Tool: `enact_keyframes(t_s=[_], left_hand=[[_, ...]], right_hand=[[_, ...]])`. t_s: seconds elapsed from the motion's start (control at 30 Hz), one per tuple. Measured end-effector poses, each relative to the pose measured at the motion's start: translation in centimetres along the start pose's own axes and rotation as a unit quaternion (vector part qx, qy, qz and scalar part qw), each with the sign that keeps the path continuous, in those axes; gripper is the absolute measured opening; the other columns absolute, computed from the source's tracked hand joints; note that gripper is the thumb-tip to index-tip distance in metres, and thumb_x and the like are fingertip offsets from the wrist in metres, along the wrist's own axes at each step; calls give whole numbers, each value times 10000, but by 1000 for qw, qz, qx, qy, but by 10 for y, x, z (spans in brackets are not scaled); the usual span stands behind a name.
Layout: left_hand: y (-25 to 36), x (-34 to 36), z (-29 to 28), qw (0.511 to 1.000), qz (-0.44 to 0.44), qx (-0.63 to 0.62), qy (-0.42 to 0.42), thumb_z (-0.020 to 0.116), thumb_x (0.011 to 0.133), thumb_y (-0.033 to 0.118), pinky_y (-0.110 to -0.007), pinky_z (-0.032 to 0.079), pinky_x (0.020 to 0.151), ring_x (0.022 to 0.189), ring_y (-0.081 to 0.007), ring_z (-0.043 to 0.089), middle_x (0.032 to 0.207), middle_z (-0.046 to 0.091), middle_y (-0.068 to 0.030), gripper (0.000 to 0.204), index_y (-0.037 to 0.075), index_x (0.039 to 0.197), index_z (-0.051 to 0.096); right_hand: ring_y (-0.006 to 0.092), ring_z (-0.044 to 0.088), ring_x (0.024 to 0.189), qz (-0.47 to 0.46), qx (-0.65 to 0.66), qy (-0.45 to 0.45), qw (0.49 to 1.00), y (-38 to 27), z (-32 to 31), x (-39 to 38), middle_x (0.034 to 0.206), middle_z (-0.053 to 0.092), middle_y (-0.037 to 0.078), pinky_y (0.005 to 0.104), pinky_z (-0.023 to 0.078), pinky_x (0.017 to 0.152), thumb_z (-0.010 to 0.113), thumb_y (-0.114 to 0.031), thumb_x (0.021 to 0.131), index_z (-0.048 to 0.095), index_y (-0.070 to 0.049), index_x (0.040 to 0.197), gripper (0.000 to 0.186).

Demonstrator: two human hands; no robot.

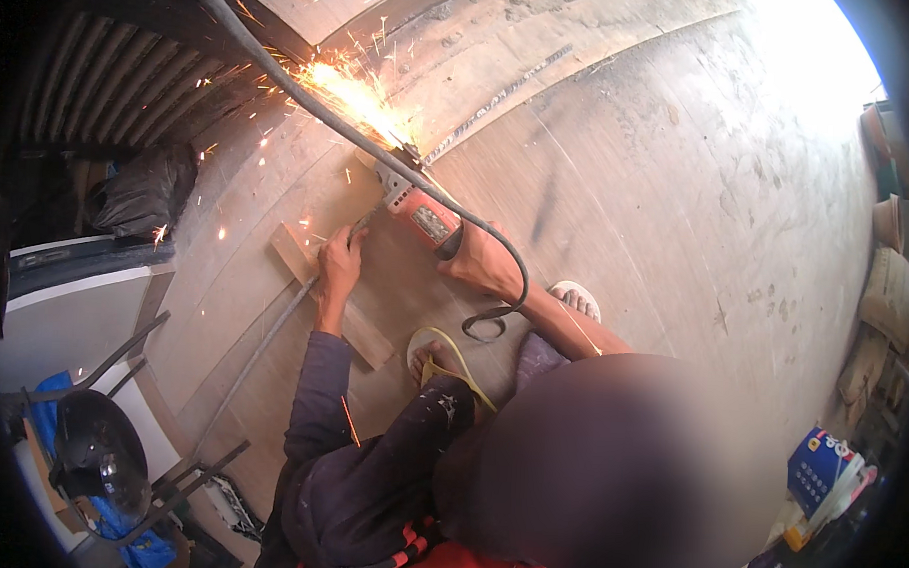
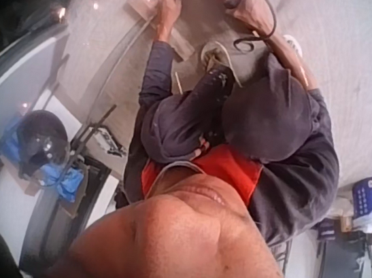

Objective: The person uses an angle grinder to cut a metal rod placed on wooden supports. They repeatedly position the rod, cut it, and remove the cut pieces.

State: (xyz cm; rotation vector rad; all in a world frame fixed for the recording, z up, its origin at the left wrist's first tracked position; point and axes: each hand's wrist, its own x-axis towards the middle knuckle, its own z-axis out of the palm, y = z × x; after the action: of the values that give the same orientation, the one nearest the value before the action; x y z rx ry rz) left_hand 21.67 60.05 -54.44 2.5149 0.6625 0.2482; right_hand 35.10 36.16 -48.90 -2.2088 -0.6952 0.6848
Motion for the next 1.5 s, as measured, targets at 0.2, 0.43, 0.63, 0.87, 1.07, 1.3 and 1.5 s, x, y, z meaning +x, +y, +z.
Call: enact_keyframes(t_s=[0.2,0.43,0.63,0.87,1.07,1.3,1.5], left_hand=[[-2,0,0,1000,6,-1,-1,559,955,371,-479,479,739,866,-451,620,920,660,-247,407,-11,1057,655],[-2,2,3,999,29,-4,16,553,957,390,-481,476,717,840,-447,622,919,661,-247,423,-8,1055,657],[-7,0,4,1000,14,16,4,560,954,381,-484,471,697,828,-450,623,888,657,-251,414,-14,1031,654],[1,1,0,999,11,33,-6,549,958,370,-490,480,724,856,-447,618,932,656,-237,405,-16,1032,648],[3,0,-1,999,11,30,-1,567,953,336,-480,485,728,859,-443,622,933,659,-237,379,-22,1045,649],[-1,1,0,999,9,31,-8,560,956,336,-478,485,725,854,-443,623,930,661,-236,372,-14,1044,652],[2,2,-2,999,3,46,-26,545,964,338,-483,482,718,858,-441,622,932,663,-232,357,5,1041,649]], right_hand=[[409,652,835,-12,28,12,999,-10,-6,-2,858,663,255,453,504,756,739,-214,576,623,14,1116,598],[416,642,850,-32,18,15,999,-1,1,1,886,654,264,462,499,745,734,-218,590,608,17,1091,567],[414,641,853,-4,29,-2,1000,-10,-4,2,863,648,266,457,496,750,732,-219,606,586,51,1065,551],[411,642,834,-6,49,12,999,-12,-3,5,856,643,269,458,490,748,727,-217,606,591,54,1016,510],[407,641,824,-8,48,2,999,-17,-8,9,852,641,268,455,491,746,731,-222,600,599,58,960,475],[407,645,802,-9,43,13,999,-16,-6,9,822,644,259,457,494,723,744,-241,597,597,52,934,470],[406,648,801,-1,48,6,999,-14,-5,8,819,646,263,457,495,721,757,-255,591,597,48,945,492]])
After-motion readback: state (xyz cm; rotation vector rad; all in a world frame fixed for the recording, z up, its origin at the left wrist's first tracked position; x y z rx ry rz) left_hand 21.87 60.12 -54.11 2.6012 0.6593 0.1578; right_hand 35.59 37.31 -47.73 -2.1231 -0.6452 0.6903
